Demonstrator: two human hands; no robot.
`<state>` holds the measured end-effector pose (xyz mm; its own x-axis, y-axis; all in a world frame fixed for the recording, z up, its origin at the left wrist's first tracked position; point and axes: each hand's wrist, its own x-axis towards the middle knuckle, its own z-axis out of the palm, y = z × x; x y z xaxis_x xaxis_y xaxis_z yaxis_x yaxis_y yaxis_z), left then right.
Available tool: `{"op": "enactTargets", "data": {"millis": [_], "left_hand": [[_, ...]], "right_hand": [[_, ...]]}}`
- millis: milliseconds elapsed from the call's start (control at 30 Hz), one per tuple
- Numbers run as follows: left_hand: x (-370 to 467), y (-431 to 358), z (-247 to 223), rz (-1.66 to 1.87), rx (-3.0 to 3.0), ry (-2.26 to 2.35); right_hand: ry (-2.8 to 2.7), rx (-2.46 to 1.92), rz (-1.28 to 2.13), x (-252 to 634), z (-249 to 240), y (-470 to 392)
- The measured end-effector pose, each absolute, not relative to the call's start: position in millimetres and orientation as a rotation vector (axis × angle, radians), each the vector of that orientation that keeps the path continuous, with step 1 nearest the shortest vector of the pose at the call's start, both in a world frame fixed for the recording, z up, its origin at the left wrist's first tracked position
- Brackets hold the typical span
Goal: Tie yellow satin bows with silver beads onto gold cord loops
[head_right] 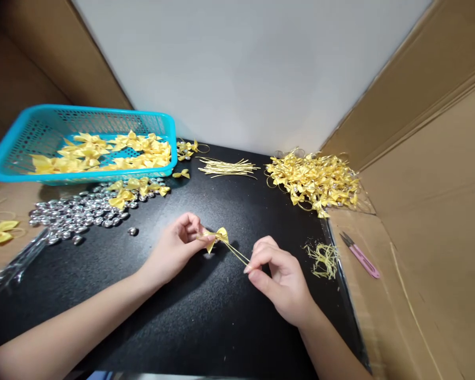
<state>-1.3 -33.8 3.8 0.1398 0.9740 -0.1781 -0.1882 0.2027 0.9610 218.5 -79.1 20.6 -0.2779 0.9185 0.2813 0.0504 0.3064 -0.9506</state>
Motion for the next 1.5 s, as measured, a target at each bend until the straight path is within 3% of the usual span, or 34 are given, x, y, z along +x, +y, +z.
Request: {"op": "enactTargets", "data": {"millis": [233, 467, 633, 1167, 1500], "left_hand": [[-6.1, -39.8, 6.6, 1.018, 1.695, 1.343], [-8.7, -16.3, -4.5, 1.179, 1.005, 1.182], [-16.4, -1.0, -1.6, 1.151, 0.628, 1.100], [-34.1, 7.8, 21.1, 1.124, 0.423, 0.830], [-47.3, -2.1, 45.7, 1.247, 0.429, 0.682]], "right_hand": [[-1.445, -0.678, 1.323, 216.1, 26.2, -82.9], [-1.425, -0.771, 1.086, 228.2, 32.1, -85.8], [-1.388, -0.697, 1.158, 227.4, 35.5, -88.2], [-0.957, -0.911, 1.677, 222.9, 23.4, -73.0], [-1.055, -1.260, 1.619, 233.4, 8.9, -58.1]]}}
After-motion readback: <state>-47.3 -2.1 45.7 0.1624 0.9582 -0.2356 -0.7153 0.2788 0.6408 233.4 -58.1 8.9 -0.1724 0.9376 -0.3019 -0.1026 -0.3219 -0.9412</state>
